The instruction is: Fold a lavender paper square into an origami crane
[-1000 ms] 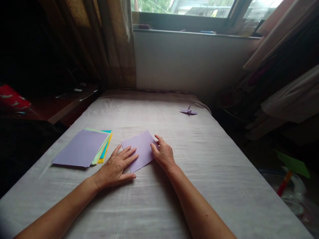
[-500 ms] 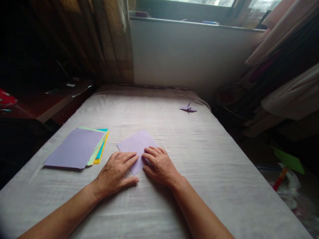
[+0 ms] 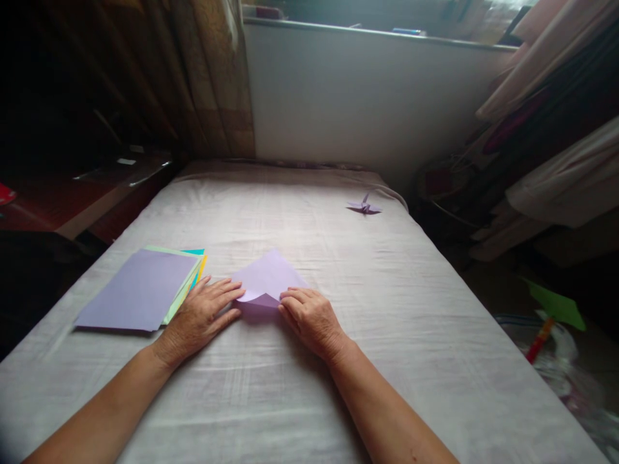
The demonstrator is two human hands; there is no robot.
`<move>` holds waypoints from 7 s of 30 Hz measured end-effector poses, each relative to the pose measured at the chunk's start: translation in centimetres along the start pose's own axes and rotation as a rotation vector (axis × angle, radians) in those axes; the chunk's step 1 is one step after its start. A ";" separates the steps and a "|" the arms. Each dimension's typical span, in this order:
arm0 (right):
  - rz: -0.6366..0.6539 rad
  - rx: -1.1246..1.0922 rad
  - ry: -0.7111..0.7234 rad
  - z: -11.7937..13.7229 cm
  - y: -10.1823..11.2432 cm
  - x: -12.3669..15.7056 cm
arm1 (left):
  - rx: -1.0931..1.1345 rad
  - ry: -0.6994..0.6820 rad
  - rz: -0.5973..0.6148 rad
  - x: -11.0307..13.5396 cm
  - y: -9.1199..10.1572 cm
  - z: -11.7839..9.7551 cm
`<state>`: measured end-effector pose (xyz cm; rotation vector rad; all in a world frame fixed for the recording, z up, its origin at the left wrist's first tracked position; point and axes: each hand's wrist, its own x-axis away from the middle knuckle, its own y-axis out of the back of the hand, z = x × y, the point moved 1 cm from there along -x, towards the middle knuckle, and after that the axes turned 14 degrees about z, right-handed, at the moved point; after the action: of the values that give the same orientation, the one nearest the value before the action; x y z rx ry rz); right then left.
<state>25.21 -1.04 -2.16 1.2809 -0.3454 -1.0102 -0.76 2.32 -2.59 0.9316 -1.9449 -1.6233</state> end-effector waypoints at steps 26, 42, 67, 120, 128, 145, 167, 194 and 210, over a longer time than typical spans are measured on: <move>0.143 -0.110 -0.427 -1.4 -0.3 -0.8 | -0.138 -0.225 -0.064 -1.0 -0.7 -7.3; -0.060 -0.010 -0.393 -1.4 -1.1 -1.3 | -0.050 -0.104 0.220 -1.3 -1.2 -6.9; -0.016 0.029 -0.381 -0.9 -0.9 -1.5 | 0.018 -0.051 0.220 -1.6 -1.4 -6.5; -0.023 -0.004 -0.336 -0.8 -0.6 -1.3 | 0.023 -0.054 0.197 -1.4 -1.6 -6.7; -0.020 -0.008 -0.339 -0.8 -0.5 -1.3 | 0.038 -0.047 0.221 -1.5 -1.4 -6.7; -0.040 -0.011 -0.319 -0.8 -0.6 -1.4 | 0.035 -0.038 0.222 -1.5 -1.4 -6.7; 0.064 0.161 -0.220 2.4 0.3 1.8 | -0.088 -0.077 0.112 -1.6 -1.5 -6.6; 0.087 0.120 -0.239 2.3 0.5 1.7 | -0.115 -0.099 0.132 -1.6 -1.3 -6.7; 0.084 0.106 -0.229 2.2 0.5 1.7 | -0.082 -0.076 0.129 -1.6 -1.3 -6.9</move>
<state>24.76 -3.77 -1.58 1.2364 -0.6311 -1.0806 5.43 -1.30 -2.28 0.7076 -1.9300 -1.6721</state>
